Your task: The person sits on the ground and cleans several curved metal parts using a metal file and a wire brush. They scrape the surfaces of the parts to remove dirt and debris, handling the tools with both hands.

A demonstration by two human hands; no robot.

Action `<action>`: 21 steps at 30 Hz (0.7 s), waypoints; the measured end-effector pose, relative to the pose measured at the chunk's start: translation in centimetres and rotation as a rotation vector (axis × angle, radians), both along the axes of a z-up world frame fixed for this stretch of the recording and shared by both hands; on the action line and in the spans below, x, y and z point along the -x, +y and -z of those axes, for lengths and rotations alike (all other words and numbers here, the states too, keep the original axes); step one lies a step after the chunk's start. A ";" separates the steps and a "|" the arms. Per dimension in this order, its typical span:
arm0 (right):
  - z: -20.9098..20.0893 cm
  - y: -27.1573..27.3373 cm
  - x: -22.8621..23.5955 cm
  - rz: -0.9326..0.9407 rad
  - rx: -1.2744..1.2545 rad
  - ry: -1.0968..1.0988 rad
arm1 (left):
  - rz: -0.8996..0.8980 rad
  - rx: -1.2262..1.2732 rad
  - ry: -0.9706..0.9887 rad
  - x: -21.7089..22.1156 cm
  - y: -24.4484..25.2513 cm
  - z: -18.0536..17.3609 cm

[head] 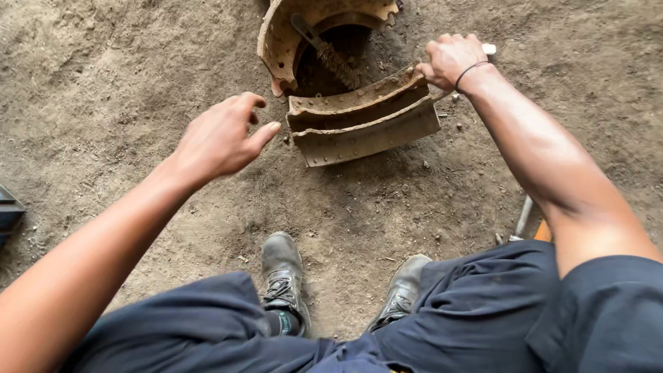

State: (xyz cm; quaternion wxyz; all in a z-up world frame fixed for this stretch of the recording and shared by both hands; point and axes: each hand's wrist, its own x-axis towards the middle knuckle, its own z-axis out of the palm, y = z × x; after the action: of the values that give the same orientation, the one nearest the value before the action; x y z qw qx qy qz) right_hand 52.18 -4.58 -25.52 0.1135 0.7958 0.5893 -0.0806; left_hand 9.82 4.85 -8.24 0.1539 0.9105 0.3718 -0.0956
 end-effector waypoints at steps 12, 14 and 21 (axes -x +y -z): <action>8.0 6.6 -2.2 0.416 0.025 0.382 | -0.885 0.279 -0.174 -8.1 8.6 21.6; 8.6 7.0 -2.4 0.446 0.082 0.382 | -0.923 0.317 -0.268 -8.9 8.8 23.4; 7.8 6.0 -2.0 0.417 0.120 0.382 | -0.897 0.282 -0.248 -9.9 8.8 25.4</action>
State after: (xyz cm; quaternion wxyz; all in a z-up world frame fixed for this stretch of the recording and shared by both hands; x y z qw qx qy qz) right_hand 54.14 1.40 -33.37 0.0283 0.8621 0.4180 -0.2851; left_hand 19.73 13.61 -33.62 0.3449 0.6351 0.6900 0.0399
